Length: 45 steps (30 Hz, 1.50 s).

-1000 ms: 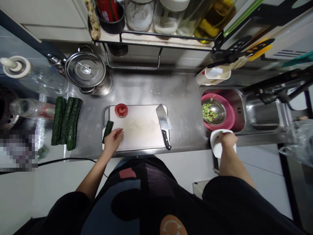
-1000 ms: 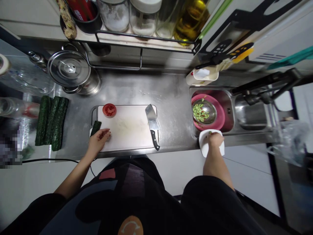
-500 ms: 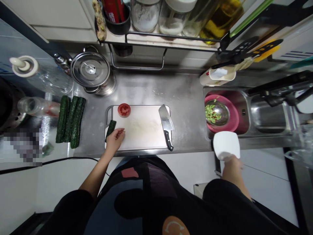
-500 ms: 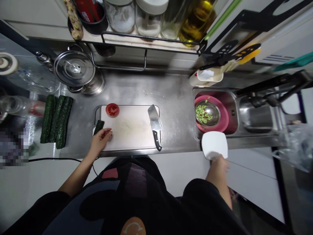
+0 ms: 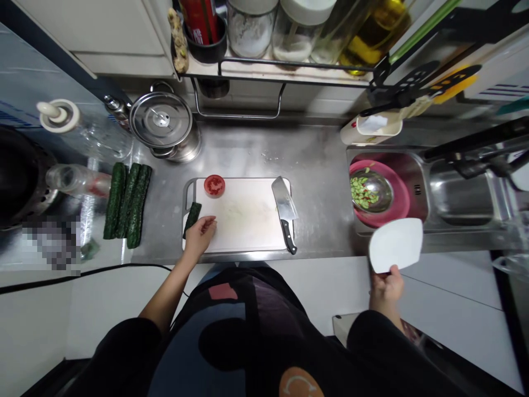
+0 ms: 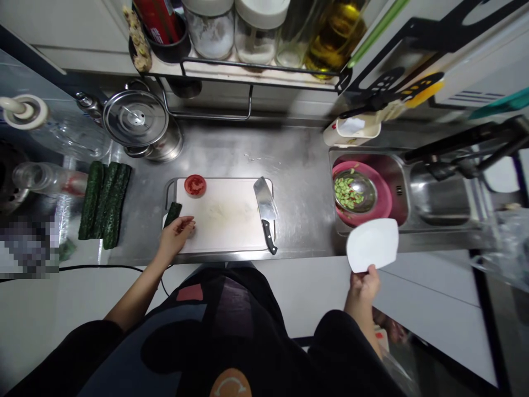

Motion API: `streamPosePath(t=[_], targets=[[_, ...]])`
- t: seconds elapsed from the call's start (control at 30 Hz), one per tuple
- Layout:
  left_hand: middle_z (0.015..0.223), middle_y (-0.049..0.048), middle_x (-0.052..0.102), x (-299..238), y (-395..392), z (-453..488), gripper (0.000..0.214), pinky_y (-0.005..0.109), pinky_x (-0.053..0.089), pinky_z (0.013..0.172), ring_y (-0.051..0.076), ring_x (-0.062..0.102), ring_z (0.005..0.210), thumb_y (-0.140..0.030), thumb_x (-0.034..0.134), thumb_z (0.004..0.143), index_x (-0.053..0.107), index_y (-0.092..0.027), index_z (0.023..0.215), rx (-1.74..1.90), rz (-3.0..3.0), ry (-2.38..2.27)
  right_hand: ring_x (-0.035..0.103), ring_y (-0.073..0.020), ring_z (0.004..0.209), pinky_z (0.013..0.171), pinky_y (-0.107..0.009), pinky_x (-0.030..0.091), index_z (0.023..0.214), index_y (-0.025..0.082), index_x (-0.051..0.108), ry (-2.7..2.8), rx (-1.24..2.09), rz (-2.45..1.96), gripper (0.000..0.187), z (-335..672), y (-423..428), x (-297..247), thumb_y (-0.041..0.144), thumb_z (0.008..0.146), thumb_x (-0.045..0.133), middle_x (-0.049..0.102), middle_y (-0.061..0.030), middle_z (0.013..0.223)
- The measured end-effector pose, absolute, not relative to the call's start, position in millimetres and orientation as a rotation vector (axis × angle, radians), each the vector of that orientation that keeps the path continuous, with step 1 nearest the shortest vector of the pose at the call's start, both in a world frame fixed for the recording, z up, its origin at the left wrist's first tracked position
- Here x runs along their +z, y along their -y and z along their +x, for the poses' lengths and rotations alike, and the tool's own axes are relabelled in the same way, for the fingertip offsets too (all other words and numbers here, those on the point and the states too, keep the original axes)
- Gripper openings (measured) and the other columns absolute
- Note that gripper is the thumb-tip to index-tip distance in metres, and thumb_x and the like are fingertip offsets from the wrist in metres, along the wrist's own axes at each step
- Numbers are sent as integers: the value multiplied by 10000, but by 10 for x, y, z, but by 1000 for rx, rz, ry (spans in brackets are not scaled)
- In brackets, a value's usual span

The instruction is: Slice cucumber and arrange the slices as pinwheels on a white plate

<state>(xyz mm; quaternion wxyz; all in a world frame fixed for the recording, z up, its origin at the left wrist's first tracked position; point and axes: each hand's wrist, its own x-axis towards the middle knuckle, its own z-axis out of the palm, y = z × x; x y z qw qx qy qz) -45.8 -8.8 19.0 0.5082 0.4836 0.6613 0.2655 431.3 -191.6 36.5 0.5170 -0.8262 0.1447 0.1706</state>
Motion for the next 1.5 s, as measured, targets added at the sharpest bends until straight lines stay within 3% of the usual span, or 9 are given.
streamPosePath(t=[0.17,0.27,0.33,0.5,0.6,0.73,1.0,1.27,1.5], targets=[[855,60,702,157,123,-448,500,281,519,742,154,639,756,-566,593,702,682,-159,977,621,1210,-1603,636,-162,1057,904,-242,531,871,150,575,-270,414,-1779,182,4356,1508,262,130,714,486,670,-77,1040],[847,58,707,172,133,-416,459,272,522,724,152,640,745,-534,590,720,687,-164,973,609,1245,-1595,664,-201,920,863,-371,575,822,117,575,-137,540,-1694,177,4340,1055,103,139,647,589,670,-74,898],[848,59,709,195,138,-399,443,268,524,714,153,643,744,-523,585,729,686,-165,970,612,1258,-1583,662,-189,779,781,-396,601,780,115,562,-21,665,-1622,170,4239,679,13,136,624,626,644,-35,767],[860,59,711,238,150,-392,410,272,533,734,155,653,761,-498,577,746,684,-166,962,629,1278,-1571,556,-106,521,541,-258,555,708,133,502,103,941,-1696,141,3694,-327,-35,111,683,639,573,22,595],[865,56,713,249,160,-402,380,266,536,730,153,656,771,-470,578,762,685,-168,967,637,1284,-1580,363,-55,369,368,-174,366,700,151,479,243,1126,-1787,166,3305,-816,-18,144,779,625,426,78,463],[881,58,715,253,180,-423,357,263,539,731,154,660,787,-448,573,778,684,-173,976,649,1290,-1588,234,-34,330,331,-155,187,705,169,449,332,1263,-1794,209,2866,-1279,-37,155,857,592,337,102,426],[908,63,713,201,241,-497,343,272,544,753,162,667,815,-443,580,792,680,-178,986,661,1248,-1637,218,-32,328,354,-158,144,743,189,422,437,1375,-1867,219,2467,-1737,-87,158,869,600,330,111,444],[901,66,711,184,256,-560,337,273,541,749,163,664,812,-430,586,784,679,-175,984,678,1198,-1655,235,-41,323,345,-163,129,699,196,390,553,1395,-1922,256,2339,-1816,-75,142,921,503,326,100,417],[902,64,705,173,226,-610,331,271,526,751,160,654,810,-413,558,787,667,-169,983,681,1197,-1677,254,-44,343,360,-162,155,682,197,391,652,1363,-1993,269,2295,-1835,-83,155,908,529,352,93,432]])
